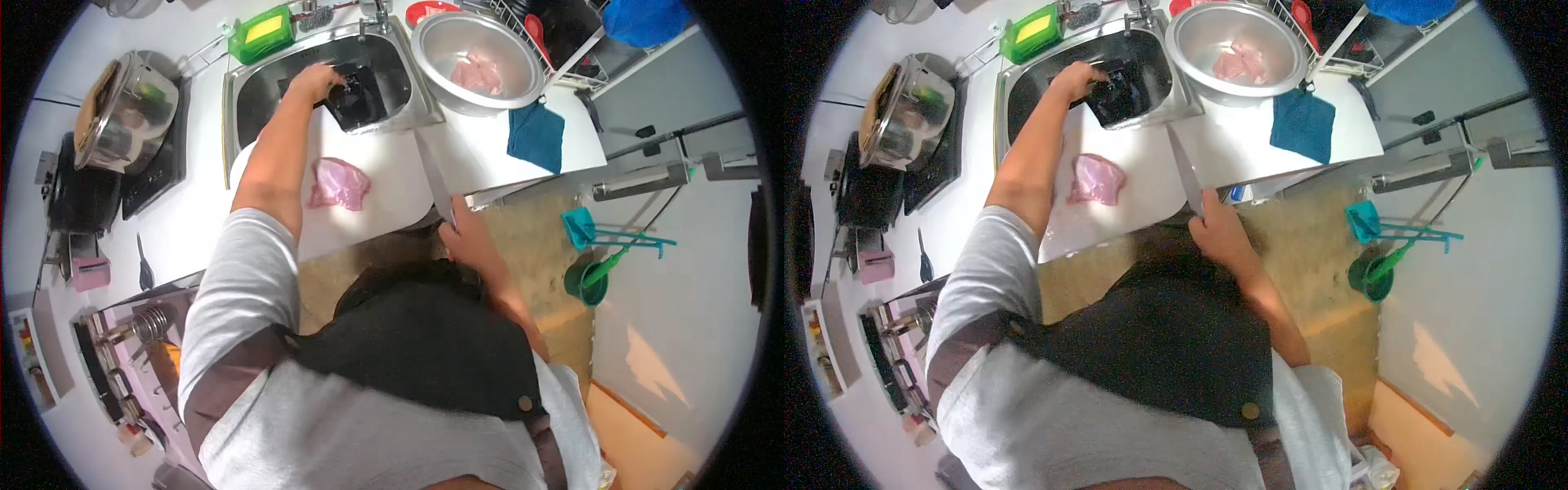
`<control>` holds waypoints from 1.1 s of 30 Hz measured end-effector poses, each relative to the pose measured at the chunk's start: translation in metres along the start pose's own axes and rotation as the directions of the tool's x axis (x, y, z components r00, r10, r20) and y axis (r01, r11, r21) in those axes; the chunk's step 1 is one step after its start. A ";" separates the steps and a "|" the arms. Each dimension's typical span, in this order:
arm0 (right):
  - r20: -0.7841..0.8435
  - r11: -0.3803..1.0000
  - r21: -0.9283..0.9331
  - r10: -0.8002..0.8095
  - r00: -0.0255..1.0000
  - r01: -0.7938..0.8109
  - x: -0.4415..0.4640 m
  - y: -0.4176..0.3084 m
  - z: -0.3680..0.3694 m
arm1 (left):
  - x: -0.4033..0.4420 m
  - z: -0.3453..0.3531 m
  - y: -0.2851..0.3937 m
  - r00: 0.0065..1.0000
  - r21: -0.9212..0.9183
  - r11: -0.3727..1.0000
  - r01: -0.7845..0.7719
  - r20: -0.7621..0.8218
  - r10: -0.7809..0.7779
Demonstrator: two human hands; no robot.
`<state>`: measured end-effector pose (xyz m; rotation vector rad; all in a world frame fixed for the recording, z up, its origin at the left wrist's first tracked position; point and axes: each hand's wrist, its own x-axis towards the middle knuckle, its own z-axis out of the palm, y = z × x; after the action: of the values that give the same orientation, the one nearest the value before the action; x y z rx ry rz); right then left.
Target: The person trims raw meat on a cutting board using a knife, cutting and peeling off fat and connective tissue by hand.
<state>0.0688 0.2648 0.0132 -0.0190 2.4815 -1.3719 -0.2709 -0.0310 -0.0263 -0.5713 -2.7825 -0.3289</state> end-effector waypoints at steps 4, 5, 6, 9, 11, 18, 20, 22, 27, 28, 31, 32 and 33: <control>0.033 0.983 0.140 0.112 0.993 -0.116 0.007 -0.013 -0.034 | 0.008 -0.018 -0.001 0.966 -0.152 0.970 0.191 0.206 -0.157; 0.046 0.982 0.139 0.123 0.991 -0.128 0.004 -0.012 -0.035 | 0.007 -0.018 -0.005 0.973 -0.172 0.971 0.167 0.190 -0.134; 0.058 0.985 0.103 0.132 0.990 -0.137 0.008 -0.012 -0.040 | 0.009 -0.023 -0.005 0.982 -0.155 0.976 0.152 0.136 -0.132; 0.089 0.991 0.062 0.110 0.990 -0.116 0.018 -0.001 -0.044 | -0.001 -0.049 0.010 0.976 -0.178 0.962 0.207 0.107 -0.191; 0.115 0.994 0.057 0.083 0.990 -0.090 0.019 0.006 -0.041 | -0.027 -0.080 0.035 0.975 -0.280 0.939 0.199 0.156 -0.160; 0.180 0.977 0.206 0.024 0.983 -0.061 0.028 0.003 -0.027 | -0.199 -0.095 0.113 0.830 -0.257 0.827 0.500 0.416 -0.372; 0.234 0.974 0.220 -0.006 0.972 -0.047 0.036 -0.001 -0.023 | -0.230 -0.079 0.124 0.881 -0.390 0.817 0.424 -0.030 -0.472; 0.212 0.986 -0.020 -0.157 0.964 0.165 0.042 -0.008 -0.018 | -0.238 -0.079 0.131 0.864 -0.434 0.790 0.434 -0.049 -0.502; 0.128 0.837 -0.297 -0.442 0.888 0.460 0.055 -0.003 -0.010 | -0.234 -0.077 0.127 0.879 -0.368 0.828 0.424 -0.055 -0.474; 0.155 0.814 -0.414 -0.377 0.913 0.406 0.056 -0.005 -0.013 | -0.231 -0.074 0.122 0.910 -0.314 0.873 0.373 -0.062 -0.411; 0.068 0.664 -0.587 -0.531 0.845 0.464 0.060 -0.005 -0.023 | -0.229 -0.078 0.111 0.939 -0.266 0.910 0.319 -0.044 -0.342; 0.070 0.662 -0.587 -0.532 0.844 0.466 0.064 -0.004 -0.029 | -0.231 -0.083 0.108 0.909 -0.393 0.830 0.397 0.044 -0.414; 0.081 0.573 -0.628 -0.625 0.777 0.527 0.070 -0.005 -0.036 | -0.232 -0.086 0.106 0.873 -0.504 0.725 0.470 0.143 -0.467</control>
<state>-0.0079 0.2810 0.0168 -1.0053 3.0985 -0.6295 -0.0033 -0.0409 -0.0020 0.0633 -2.7918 -1.2298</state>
